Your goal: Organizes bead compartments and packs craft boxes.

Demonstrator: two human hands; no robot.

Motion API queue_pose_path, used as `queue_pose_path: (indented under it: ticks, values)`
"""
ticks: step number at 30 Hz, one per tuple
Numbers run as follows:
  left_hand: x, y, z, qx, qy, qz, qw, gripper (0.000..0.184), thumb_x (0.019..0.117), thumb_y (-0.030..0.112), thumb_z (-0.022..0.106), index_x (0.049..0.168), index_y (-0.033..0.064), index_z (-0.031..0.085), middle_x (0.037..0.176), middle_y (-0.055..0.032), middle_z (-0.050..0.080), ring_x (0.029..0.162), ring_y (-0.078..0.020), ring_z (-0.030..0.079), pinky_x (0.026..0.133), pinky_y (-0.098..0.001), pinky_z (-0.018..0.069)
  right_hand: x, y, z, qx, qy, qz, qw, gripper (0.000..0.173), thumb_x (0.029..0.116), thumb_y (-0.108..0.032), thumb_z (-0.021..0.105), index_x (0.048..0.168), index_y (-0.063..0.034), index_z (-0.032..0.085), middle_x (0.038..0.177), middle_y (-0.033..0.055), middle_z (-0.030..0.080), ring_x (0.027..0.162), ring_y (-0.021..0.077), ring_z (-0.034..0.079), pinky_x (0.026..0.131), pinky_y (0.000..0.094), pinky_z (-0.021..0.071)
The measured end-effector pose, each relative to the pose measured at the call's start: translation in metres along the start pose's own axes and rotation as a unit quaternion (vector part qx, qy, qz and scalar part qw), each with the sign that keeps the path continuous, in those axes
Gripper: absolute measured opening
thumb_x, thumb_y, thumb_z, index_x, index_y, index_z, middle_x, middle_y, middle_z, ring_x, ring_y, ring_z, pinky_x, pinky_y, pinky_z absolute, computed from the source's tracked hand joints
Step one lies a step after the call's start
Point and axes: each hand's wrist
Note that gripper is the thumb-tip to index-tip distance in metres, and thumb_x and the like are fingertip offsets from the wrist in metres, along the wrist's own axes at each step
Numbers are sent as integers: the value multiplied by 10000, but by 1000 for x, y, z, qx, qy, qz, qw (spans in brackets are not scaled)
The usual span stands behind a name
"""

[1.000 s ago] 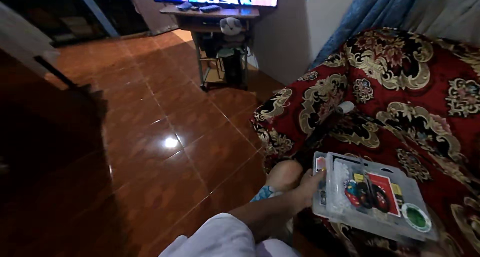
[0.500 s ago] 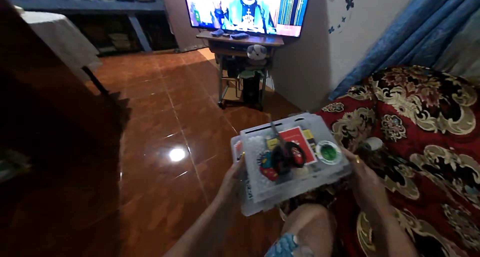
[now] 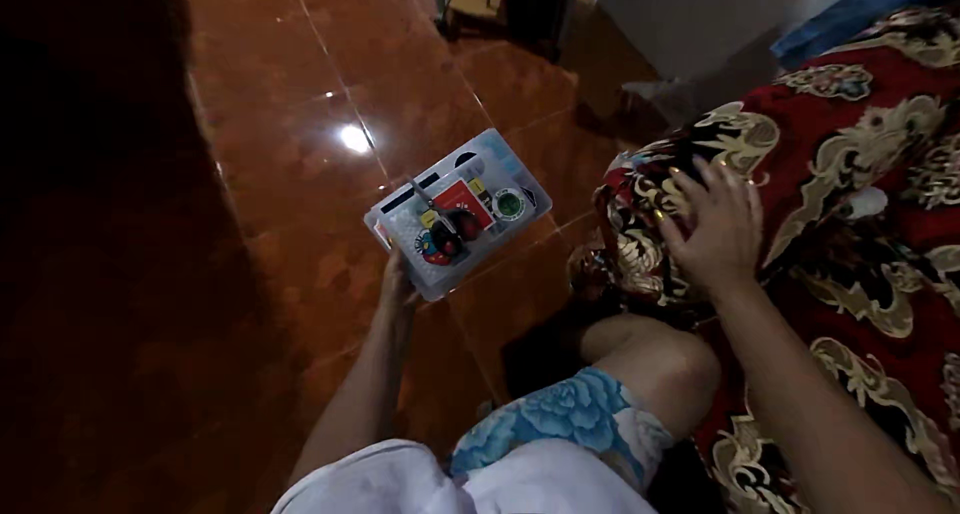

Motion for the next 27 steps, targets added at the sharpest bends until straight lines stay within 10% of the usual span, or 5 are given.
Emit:
queue_pose_path:
  ticks: [18,24,27]
  values:
    - [61,-243,-38,53,50,-161,984,526,1117,290,313,1587,119,147,1246,-136,613,1014,-165,673,839,-367,594,-9,16,3,7,65,-46,997,559,984,-495,482,1377,-129,634,1501,176,532,1448,414,404,1174,630,270]
    - [88,-264,-21,77,33,-156,984,577,1112,298,343,1602,92,119,1364,-196,551,1114,-199,643,899,-383,577,-8,15,2,3,74,-49,996,536,997,-511,475,1344,-136,639,1439,198,583,1425,419,437,1176,620,268]
    - [87,-193,41,174,81,-243,951,515,1126,234,345,1585,35,219,1455,-250,489,1228,-276,575,1028,-416,481,-9,13,2,4,66,-41,997,532,997,-504,479,1360,-145,629,1450,194,573,1435,408,426,1188,609,254]
Point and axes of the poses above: each hand's wrist, its own x-axis towards the middle knuckle, its own z-axis out of the palm, y = z × x
